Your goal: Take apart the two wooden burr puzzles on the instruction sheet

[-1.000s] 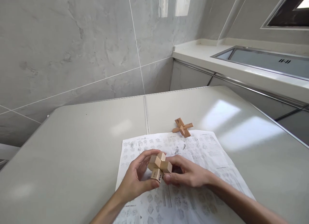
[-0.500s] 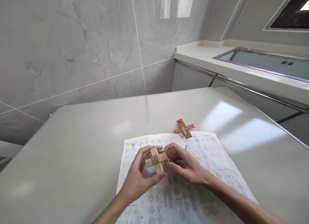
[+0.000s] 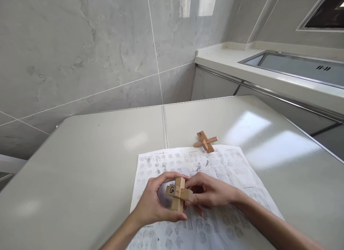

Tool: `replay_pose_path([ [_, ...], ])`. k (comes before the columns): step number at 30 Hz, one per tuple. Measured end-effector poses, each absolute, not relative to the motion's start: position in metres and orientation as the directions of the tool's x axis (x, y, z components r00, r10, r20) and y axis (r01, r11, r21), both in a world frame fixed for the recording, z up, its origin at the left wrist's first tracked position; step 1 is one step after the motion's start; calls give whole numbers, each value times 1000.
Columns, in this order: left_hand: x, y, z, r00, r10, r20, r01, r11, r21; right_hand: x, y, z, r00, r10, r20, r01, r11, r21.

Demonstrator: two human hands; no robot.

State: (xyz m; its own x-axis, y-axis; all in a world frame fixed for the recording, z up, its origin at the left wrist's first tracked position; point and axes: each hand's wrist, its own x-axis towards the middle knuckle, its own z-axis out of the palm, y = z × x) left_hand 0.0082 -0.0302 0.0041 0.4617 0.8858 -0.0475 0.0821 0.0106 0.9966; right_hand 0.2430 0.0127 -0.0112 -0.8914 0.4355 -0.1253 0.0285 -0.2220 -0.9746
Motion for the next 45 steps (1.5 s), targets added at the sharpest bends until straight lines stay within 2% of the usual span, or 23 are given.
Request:
replay_pose_path([
  [5, 8, -30, 5, 433, 901, -15, 82, -22, 996, 241, 10, -12, -848, 520, -100, 34, -136, -990],
  [9, 9, -31, 3, 414, 909, -46, 56, 25, 998, 241, 10, -13, -832, 551, -66, -7, -128, -992],
  [17, 8, -32, -1, 478, 878, 3, -24, 10, 1000, 238, 8, -17, -920, 391, 4, -179, -413, -893],
  [23, 7, -31, -3, 530, 847, 51, -76, -13, 997, 234, 2, -30, -957, 287, 38, -223, -651, -725],
  [28, 9, -32, -2, 568, 815, 115, -128, -51, 991, 232, -2, -32, -972, 229, 61, -212, -726, -655],
  [33, 12, -35, 5, 576, 806, 135, -96, -97, 991, 231, -4, -35, -982, 177, 58, -174, -760, -627],
  [36, 11, -36, 3, 549, 834, 59, -80, -17, 997, 229, -3, -30, -960, 278, 27, -222, -700, -679],
  [40, 12, -35, -2, 416, 906, -76, -86, 123, 989, 228, -1, -20, -897, 441, -40, -234, -550, -801],
  [42, 14, -35, -2, 371, 924, -98, -80, 137, 987, 229, -1, -21, -889, 454, -54, -224, -536, -814],
  [45, 15, -34, 0, 402, 914, -53, -84, 95, 992, 231, -1, -28, -907, 418, -50, -244, -618, -747],
])
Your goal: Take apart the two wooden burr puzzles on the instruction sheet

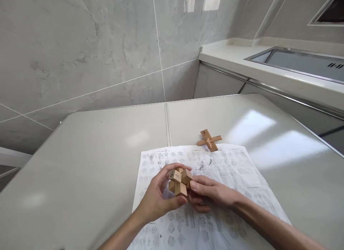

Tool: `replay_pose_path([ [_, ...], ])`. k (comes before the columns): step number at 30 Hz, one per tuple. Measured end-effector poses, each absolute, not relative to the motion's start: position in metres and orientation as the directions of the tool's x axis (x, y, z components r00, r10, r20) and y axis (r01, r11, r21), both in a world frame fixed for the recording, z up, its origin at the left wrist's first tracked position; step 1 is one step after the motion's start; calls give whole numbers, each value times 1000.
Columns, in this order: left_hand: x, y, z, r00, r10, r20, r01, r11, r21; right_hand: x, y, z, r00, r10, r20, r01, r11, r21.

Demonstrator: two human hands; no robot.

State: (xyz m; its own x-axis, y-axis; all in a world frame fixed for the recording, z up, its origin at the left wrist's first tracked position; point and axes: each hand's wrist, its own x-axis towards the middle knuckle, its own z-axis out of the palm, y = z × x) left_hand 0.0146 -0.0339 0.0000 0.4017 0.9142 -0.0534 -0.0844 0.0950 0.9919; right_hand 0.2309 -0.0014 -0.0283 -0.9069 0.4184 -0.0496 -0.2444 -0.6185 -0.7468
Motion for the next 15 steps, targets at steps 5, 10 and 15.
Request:
replay_pose_path([
  [5, 12, -33, 1, 464, 886, 8, -94, 40, 995, 233, -1, -39, -948, 317, 2, -248, -738, -628],
  [10, 11, -33, 1, 414, 910, 20, -50, 1, 999, 232, 0, -28, -869, 488, -75, -301, -643, -704],
  [15, 12, -33, -1, 330, 942, 55, -40, -45, 998, 231, 1, -23, -834, 548, -62, -328, -584, -743],
])
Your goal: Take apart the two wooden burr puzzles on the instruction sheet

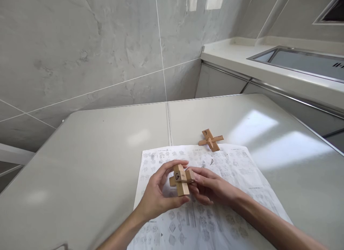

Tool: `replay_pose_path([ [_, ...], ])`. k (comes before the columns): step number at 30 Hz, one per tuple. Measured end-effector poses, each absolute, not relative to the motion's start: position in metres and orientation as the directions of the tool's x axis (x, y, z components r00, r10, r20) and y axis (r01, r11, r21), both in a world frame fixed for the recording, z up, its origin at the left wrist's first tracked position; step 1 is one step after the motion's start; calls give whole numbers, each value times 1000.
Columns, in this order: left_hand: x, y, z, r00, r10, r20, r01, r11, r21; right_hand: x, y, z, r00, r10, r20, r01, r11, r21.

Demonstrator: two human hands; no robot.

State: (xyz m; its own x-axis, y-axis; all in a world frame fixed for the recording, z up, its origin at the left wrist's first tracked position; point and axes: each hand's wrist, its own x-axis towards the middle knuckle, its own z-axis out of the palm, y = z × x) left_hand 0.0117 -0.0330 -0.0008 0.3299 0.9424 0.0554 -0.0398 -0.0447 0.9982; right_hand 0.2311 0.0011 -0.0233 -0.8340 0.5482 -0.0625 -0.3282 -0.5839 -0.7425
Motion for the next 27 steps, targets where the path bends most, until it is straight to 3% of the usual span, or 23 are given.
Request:
replay_pose_path([
  [10, 5, -25, 0, 179, 981, 72, -80, -58, 995, 237, 9, -24, -768, 617, -169, -324, -603, -729],
  [14, -2, -17, 3, 0, 994, 105, 205, -103, 973, 237, 10, -26, -745, 639, -190, -337, -607, -720],
  [19, -18, -5, 1, -61, 974, 220, 630, -133, 765, 236, 11, -26, -730, 647, -220, -333, -618, -712],
  [27, -43, 6, -7, 39, 965, 260, 826, -177, 536, 238, 14, -25, -719, 663, -211, -336, -596, -729],
])
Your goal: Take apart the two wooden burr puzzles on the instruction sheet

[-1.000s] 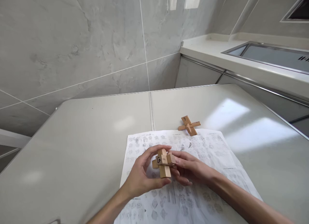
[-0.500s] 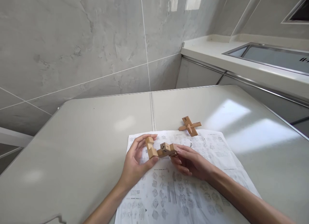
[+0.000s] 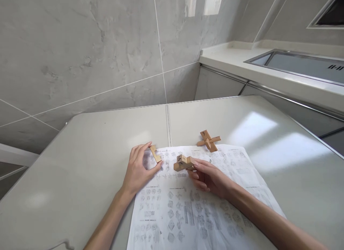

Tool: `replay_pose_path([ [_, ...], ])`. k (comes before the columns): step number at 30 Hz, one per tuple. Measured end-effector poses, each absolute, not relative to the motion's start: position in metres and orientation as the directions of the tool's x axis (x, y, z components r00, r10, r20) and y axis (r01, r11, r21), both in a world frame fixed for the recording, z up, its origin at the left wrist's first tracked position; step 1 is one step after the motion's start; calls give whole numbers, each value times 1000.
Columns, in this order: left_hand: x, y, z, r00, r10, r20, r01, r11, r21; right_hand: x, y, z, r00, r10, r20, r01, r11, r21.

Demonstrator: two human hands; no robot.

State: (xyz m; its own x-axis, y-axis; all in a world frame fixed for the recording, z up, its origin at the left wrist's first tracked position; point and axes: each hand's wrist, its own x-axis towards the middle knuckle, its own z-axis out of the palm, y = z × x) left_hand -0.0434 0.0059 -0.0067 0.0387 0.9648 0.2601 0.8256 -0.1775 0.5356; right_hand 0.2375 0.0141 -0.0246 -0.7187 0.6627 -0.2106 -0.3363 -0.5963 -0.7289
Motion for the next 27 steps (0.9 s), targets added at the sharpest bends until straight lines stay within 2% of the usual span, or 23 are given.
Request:
replay_pose_path([
  [6, -55, 12, -10, 149, 950, 273, 864, -260, 432, 238, 14, -23, -712, 667, -217, -334, -595, -731],
  [12, -56, 12, -8, 196, 944, 266, 862, -296, 412, 237, 14, -22, -716, 664, -214, -332, -595, -732],
  [15, -46, 7, -3, 238, 922, 305, 821, -359, 443, 237, 14, -23, -718, 666, -201, -339, -586, -736],
  [21, -18, -8, 0, 419, 836, 354, 634, -548, 545, 236, 13, -22, -728, 664, -170, -342, -567, -749],
  [24, -8, -12, -3, 414, 829, 377, 578, -559, 595, 236, 12, -21, -723, 673, -158, -326, -534, -780],
  [27, -3, -14, -4, 358, 855, 376, 555, -519, 650, 235, 10, -19, -705, 700, -115, -277, -421, -864],
])
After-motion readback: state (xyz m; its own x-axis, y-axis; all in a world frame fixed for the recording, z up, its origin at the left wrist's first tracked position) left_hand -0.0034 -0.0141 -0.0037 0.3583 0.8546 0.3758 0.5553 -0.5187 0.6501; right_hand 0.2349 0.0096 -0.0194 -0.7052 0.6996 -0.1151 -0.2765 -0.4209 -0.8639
